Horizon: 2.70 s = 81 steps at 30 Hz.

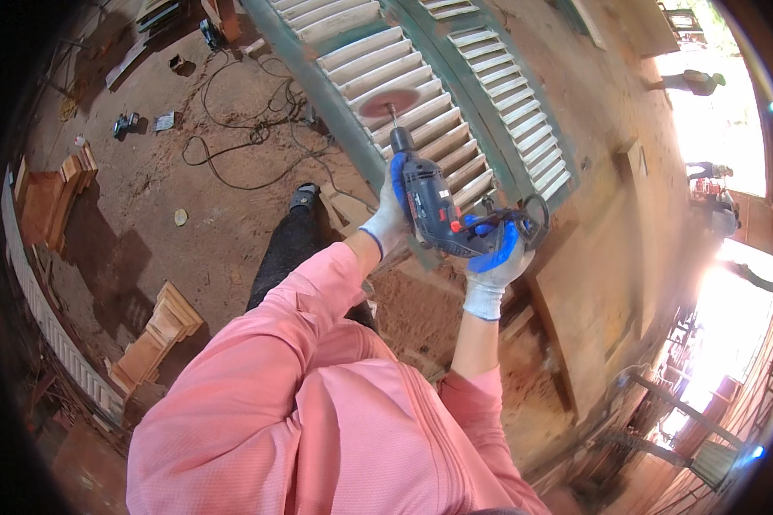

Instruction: The person uses a handheld power sander to smooth the surface of a wooden slatted panel. They move the tool back and forth across the slats, generating sawdust.

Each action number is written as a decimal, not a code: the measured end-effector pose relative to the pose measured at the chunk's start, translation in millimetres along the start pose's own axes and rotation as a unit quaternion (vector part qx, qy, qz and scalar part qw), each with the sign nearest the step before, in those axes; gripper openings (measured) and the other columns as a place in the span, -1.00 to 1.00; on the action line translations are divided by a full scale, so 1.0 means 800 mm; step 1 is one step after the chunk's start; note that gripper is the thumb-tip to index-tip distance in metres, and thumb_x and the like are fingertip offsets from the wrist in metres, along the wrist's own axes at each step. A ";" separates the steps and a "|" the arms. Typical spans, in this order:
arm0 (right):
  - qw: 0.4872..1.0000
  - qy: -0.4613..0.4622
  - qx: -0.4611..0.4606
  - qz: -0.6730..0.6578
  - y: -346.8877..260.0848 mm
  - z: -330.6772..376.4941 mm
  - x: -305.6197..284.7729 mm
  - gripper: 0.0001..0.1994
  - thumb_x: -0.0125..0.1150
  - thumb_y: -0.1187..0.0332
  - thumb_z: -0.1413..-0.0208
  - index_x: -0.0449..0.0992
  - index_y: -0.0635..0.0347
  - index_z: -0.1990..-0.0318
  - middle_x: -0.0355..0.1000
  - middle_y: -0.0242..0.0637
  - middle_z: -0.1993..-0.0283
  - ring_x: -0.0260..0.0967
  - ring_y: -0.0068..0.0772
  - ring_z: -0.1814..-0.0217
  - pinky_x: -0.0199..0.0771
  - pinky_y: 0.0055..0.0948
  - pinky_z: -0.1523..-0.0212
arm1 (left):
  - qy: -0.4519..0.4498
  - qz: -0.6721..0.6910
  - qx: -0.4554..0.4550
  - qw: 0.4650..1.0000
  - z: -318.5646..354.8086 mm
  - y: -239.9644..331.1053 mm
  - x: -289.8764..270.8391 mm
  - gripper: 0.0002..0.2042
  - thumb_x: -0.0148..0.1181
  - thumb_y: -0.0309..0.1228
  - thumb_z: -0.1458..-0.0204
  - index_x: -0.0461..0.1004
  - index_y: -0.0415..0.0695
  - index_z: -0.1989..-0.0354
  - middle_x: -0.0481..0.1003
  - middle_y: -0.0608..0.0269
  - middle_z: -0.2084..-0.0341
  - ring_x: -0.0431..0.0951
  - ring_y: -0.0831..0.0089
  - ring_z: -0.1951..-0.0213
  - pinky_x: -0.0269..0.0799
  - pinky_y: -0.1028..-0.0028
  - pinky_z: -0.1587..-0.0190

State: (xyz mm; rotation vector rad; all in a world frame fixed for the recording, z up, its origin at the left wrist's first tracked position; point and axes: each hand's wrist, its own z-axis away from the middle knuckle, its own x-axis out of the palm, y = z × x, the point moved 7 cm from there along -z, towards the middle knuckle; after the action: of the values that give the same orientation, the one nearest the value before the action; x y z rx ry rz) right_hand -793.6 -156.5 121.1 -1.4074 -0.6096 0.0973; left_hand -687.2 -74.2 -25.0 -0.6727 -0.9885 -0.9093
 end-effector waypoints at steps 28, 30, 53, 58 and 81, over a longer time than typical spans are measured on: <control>0.986 -0.093 -0.011 0.139 -0.013 -0.101 0.027 -0.58 0.02 0.51 -0.14 0.44 0.37 -0.17 0.52 -0.22 0.21 0.50 -0.43 0.31 0.58 -0.41 0.26 | -0.065 0.101 0.007 0.993 -0.106 -0.018 0.019 -0.39 -0.05 0.28 -0.04 0.50 -0.07 0.15 0.57 0.04 0.29 0.58 0.06 0.23 0.54 -0.01 0.06; 0.986 -0.073 -0.033 0.148 -0.023 -0.103 0.029 -0.56 0.02 0.51 -0.14 0.42 0.34 -0.21 0.51 -0.24 0.21 0.51 -0.44 0.26 0.58 -0.41 0.23 | -0.074 0.129 -0.004 0.989 -0.114 -0.025 0.025 -0.39 -0.05 0.28 -0.04 0.51 -0.07 0.15 0.57 0.03 0.29 0.59 0.06 0.23 0.55 -0.01 0.09; 0.971 -0.071 -0.106 0.202 -0.050 -0.123 -0.010 -0.60 0.02 0.46 -0.15 0.47 0.44 -0.13 0.52 -0.27 0.29 0.46 -0.52 0.33 0.52 -0.50 0.24 | -0.095 0.149 0.000 0.984 -0.154 -0.083 0.041 -0.48 0.06 0.18 -0.03 0.55 -0.08 0.23 0.60 0.09 0.35 0.61 0.12 0.31 0.58 0.12 0.13; 0.979 -0.089 -0.086 0.160 -0.059 -0.109 -0.007 -0.55 0.01 0.49 -0.16 0.40 0.44 -0.22 0.53 -0.26 0.31 0.47 -0.51 0.34 0.52 -0.49 0.26 | -0.096 0.151 -0.013 0.984 -0.144 -0.088 0.036 -0.46 0.03 0.19 -0.05 0.55 -0.09 0.20 0.60 0.02 0.31 0.61 0.05 0.27 0.57 0.07 0.09; 0.984 -0.074 -0.042 0.156 -0.054 -0.021 -0.003 -0.69 -0.02 0.51 -0.16 0.51 0.45 -0.01 0.51 -0.27 0.30 0.45 -0.49 0.28 0.48 -0.51 0.18 | -0.035 0.128 0.024 0.991 -0.028 -0.069 -0.008 -0.40 0.01 0.28 -0.01 0.51 -0.02 0.11 0.55 0.02 0.19 0.57 0.04 0.15 0.51 -0.09 0.02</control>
State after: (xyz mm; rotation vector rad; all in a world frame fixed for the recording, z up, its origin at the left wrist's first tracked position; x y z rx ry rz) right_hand -800.0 -180.6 160.4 -1.5791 -0.5155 0.4332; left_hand -728.5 -116.8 -35.7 -0.7758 -0.9584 -0.6383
